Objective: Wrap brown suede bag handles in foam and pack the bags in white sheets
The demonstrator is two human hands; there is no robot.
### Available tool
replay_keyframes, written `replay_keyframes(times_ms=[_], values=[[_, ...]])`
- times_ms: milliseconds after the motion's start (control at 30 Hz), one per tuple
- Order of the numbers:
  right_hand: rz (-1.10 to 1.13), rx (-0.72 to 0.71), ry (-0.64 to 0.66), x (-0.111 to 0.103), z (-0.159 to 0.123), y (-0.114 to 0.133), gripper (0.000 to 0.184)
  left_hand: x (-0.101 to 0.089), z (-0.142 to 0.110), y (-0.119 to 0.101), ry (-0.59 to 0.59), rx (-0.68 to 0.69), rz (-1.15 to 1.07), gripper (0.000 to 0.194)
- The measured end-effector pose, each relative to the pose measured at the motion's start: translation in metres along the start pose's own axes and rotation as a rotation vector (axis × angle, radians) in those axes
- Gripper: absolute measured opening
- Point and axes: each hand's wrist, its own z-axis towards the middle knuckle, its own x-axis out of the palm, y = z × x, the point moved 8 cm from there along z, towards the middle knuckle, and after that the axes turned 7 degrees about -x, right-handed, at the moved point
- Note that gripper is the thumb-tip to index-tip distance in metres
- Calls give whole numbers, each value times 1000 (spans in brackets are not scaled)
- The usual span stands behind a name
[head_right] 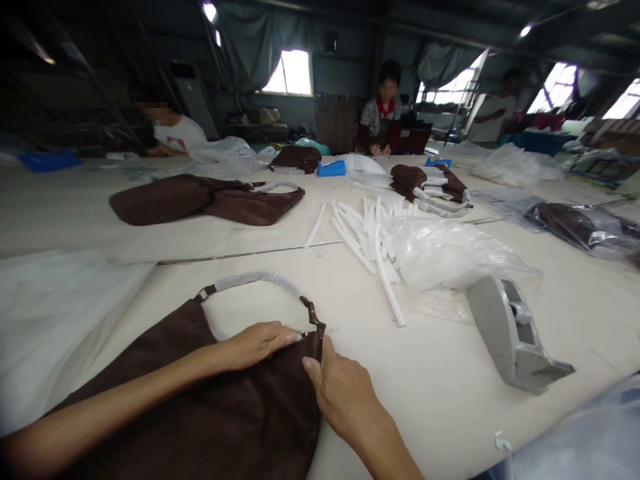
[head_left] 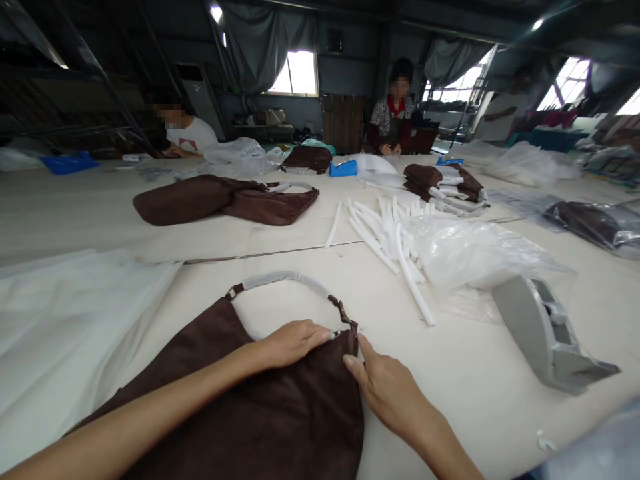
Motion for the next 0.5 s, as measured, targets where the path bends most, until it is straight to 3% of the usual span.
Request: replay_keyframes(times_ms=[133,267,367,500], values=[[-57,13,-59,22,-24,-3,64,-3,11,1,-127,-59,-1,53],[-59,-17,-200,49,-28,10,72,0,31,-9,-210,-160,-3,51],[-81,-31,-317,66,-23,25,74,12,44,-16,-288,-245,11,45],[-69,-26,-474,80,-21,42,70,36,56,-33,-318,-261,-6,33]])
